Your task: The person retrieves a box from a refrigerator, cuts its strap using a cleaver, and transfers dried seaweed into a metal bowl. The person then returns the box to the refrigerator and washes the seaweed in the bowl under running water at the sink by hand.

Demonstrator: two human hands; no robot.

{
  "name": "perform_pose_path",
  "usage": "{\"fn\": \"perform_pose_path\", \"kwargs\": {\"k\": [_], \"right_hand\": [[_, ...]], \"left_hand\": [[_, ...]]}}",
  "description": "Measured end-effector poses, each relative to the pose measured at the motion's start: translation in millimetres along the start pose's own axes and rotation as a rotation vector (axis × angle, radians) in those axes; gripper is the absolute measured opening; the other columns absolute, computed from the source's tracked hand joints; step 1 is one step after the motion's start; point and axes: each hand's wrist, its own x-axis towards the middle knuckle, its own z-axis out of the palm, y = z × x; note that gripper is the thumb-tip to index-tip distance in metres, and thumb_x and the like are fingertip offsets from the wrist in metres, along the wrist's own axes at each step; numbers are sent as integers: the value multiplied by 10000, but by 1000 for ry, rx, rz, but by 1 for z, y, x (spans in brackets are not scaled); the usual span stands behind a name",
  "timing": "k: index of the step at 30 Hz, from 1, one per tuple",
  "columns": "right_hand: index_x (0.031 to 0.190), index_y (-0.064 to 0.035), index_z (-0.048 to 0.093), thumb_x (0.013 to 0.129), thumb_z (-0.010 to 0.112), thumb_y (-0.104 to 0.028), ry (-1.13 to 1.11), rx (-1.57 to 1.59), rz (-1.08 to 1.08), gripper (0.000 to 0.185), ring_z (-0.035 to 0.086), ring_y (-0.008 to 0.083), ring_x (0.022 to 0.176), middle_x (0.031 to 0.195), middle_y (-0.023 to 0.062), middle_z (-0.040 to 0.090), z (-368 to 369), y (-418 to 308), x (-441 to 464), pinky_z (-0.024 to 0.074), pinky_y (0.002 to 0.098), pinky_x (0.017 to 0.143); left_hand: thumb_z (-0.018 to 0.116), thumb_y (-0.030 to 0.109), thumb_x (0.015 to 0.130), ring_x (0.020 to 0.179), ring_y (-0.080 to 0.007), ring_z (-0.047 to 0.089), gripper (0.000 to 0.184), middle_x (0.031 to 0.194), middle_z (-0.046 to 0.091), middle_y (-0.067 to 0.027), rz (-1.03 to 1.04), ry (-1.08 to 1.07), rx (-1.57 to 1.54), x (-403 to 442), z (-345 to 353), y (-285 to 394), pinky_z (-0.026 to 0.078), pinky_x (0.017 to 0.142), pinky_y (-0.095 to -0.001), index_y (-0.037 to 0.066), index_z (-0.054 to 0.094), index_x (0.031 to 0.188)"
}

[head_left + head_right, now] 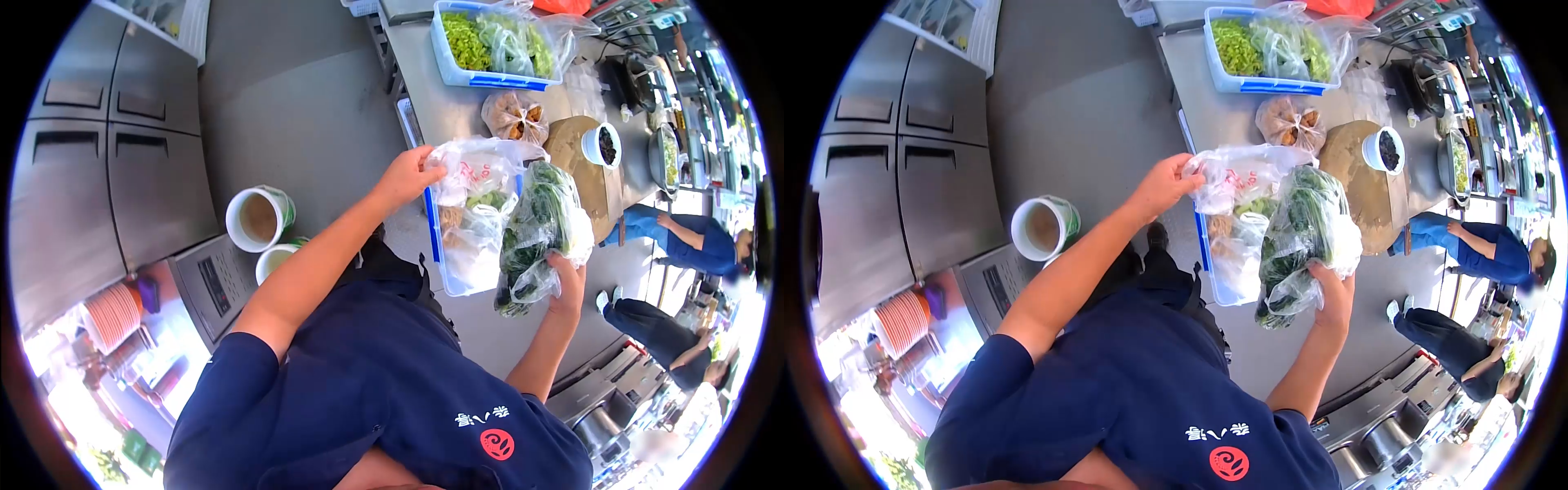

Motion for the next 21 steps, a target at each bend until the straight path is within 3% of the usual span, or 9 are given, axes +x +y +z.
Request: {"fn": "perform_pose_path", "kwargs": {"k": [2, 4, 6, 7, 9, 10, 12, 17, 21], "right_hand": [[1408, -4, 473, 738, 690, 8, 51, 8, -20, 705, 628, 229, 1056, 1215, 109, 624, 20, -4, 3, 513, 374, 904], [1399, -5, 480, 743, 690, -2, 91, 42, -28, 688, 627, 227, 1050, 1207, 106, 624, 49, -3, 16, 516, 375, 896], [1379, -9, 494, 766, 689, -27, 183, 60, -9, 643, 630, 225, 1042, 1185, 102, 632, 84, -5, 15, 524, 376, 877], [1376, -7, 496, 772, 688, -27, 167, 95, -97, 634, 634, 229, 1034, 1173, 102, 636, 105, -19, 34, 528, 378, 869], [1374, -4, 499, 778, 686, -27, 202, 84, -76, 625, 639, 233, 1025, 1162, 101, 641, 129, -11, 24, 531, 380, 861], [1369, 2, 505, 781, 683, -19, 237, 120, -99, 615, 645, 239, 1013, 1157, 107, 644, 148, -11, 22, 536, 382, 854], [1364, 8, 511, 783, 680, -12, 304, 134, -127, 605, 652, 245, 1002, 1152, 112, 648, 173, -18, 8, 540, 384, 848], [1395, 34, 495, 765, 672, 0, 253, 186, -132, 655, 658, 273, 1063, 1218, 153, 640, 239, -27, 25, 549, 396, 899], [1395, 27, 499, 751, 693, -20, 219, 130, -79, 675, 657, 278, 1062, 1212, 147, 645, 303, -22, 66, 547, 394, 895]], "left_hand": [[643, 96, 928, 754, -90, 607, 160, 875, 680, -21, -40, -73, 118, 18, -41, -5, 506, 723, -285, 18, 668, 1066], [649, 123, 942, 788, -100, 627, 178, 901, 692, -24, -249, -137, -148, 26, -78, 16, 511, 748, -287, 14, 667, 1081], [667, 136, 938, 827, -101, 638, 200, 919, 700, -29, -280, -194, -175, 28, -103, 36, 520, 787, -295, 19, 671, 1101], [666, 152, 952, 887, -94, 633, 227, 977, 699, -26, -231, -325, -52, 56, -109, 74, 510, 831, -298, 34, 660, 1146], [667, 198, 974, 1035, -117, 633, 303, 1106, 709, -40, -230, -553, 16, 44, -122, 56, 491, 938, -320, 42, 655, 1234], [667, 198, 974, 1035, -117, 633, 303, 1106, 709, -40, -251, -566, 10, 48, -134, 57, 491, 938, -320, 42, 655, 1234], [657, 220, 984, 1075, -145, 636, 300, 1128, 712, -54, -274, -887, 404, 58, -149, 63, 486, 965, -326, 18, 667, 1206], [657, 250, 934, 1005, -223, 667, 307, 1083, 718, -126, -154, -912, 592, 99, -219, 109, 509, 911, -365, 26, 676, 1144], [667, 272, 921, 996, -222, 655, 324, 1061, 713, -116, -208, -842, 621, 155, -276, 143, 511, 895, -361, 27, 675, 1133]]}}
